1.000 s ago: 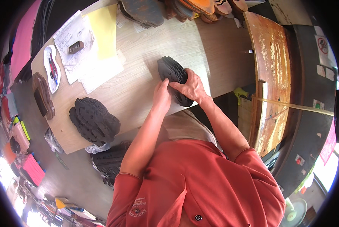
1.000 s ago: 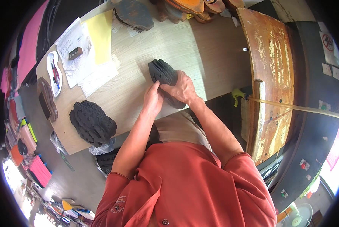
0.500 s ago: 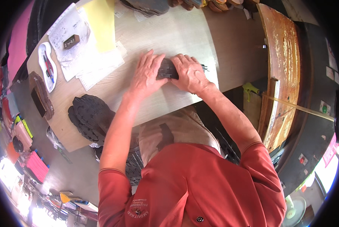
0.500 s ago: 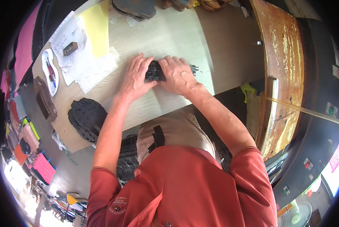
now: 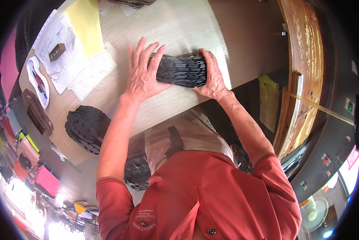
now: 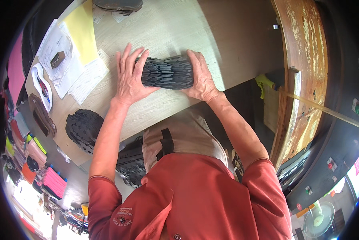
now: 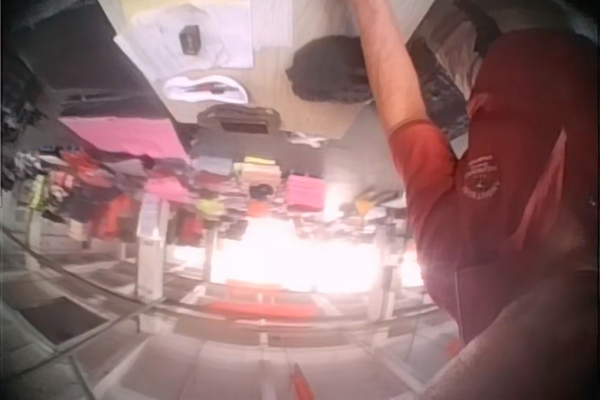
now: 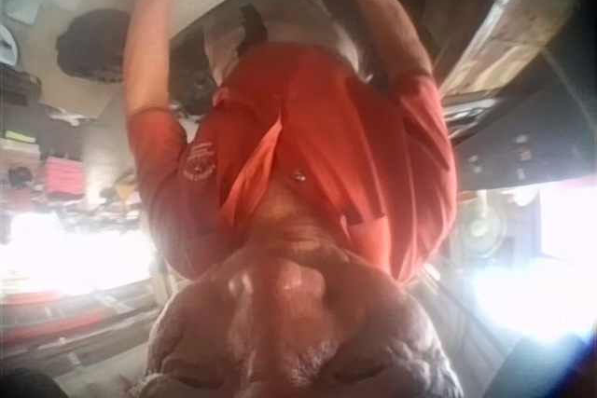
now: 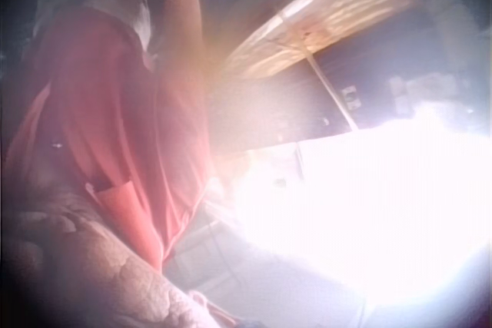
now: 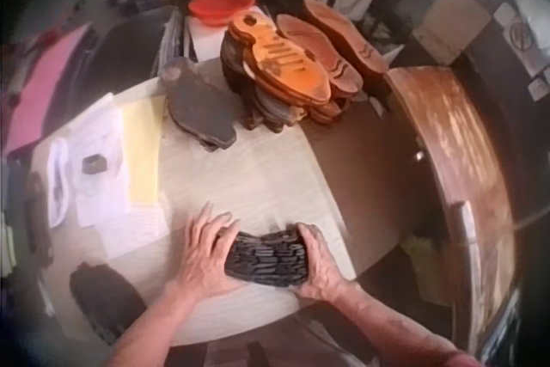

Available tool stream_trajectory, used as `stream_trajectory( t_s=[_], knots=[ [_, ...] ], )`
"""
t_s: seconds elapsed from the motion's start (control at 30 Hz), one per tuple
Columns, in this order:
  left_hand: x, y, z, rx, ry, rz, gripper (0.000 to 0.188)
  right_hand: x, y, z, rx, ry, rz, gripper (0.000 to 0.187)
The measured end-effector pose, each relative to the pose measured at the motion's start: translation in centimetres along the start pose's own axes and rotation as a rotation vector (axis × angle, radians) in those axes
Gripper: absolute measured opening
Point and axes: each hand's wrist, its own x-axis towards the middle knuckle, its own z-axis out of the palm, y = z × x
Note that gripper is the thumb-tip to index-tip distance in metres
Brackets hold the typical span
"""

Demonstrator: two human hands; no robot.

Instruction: The person trims excess material from black rubber shoe soles using a green utility knife, then places the trimmed soles into a plastic bag. The person also handles a black rubber sheet on a machine, adjusting and smoothing it.

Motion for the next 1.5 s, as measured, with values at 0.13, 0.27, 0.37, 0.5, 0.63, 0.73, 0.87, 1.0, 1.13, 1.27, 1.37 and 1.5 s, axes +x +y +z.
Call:
stream_trajectory(
  t_s=[0.13,0.27,0.37,0.5,0.63,0.73,0.87,1.0,1.13,1.27,1.37,1.5],
  knots=[
    [0.0,-0.6,0.0,-0.038,-0.054,-0.002,0.124,0.1,-0.8,-1.5,-0.047,-0.043,-0.041,0.133],
    [0.6,-0.7,0.1,-0.016,-0.038,-0.013,0.117,0.8,-1.9,-2.4,-0.214,-0.007,-0.138,0.134],
    [1.1,-0.5,-0.1,0.049,0.042,0.022,0.11,2.5,-2.8,-1.3,-0.189,-0.003,-0.189,0.132],
    [1.5,-0.7,-0.7,-0.108,-0.283,-0.212,0.101,3.7,-3.3,-2.0,-0.227,-0.139,0.032,0.099],
    [0.7,-0.8,-0.6,-0.068,-0.032,0.002,0.098,3.4,-3.5,-2.5,-0.234,0.085,-0.194,0.08],
    [0.5,-0.7,0.1,-0.018,0.011,0.037,0.097,3.4,-3.8,-2.0,-0.235,0.034,-0.169,0.073],
    [0.5,-0.5,0.3,-0.027,-0.011,0.006,0.1,3.7,-5.2,-2.2,-0.387,-0.105,-0.095,0.097],
    [0.5,-0.8,0.4,-0.02,0.011,0.0,0.1,4.7,-7.2,-1.9,-0.466,-0.171,-0.144,0.115],
    [0.1,-1.3,1.0,-0.009,-0.025,-0.007,0.099,6.3,-7.3,1.0,-0.54,-0.227,-0.247,0.105],
    [1.2,-1.8,0.8,0.016,-0.093,-0.066,0.093,7.7,-5.9,1.0,-0.408,-0.138,-0.308,0.097],
    [3.1,-1.4,-0.7,-0.053,-0.099,-0.08,0.085,9.2,-5.9,-0.4,-0.349,-0.316,-0.172,0.096],
    [4.0,-0.3,-5.4,-0.422,-0.214,-0.207,0.093,8.2,-8.7,-3.0,-0.188,-0.315,-0.022,0.102]
  ],
)
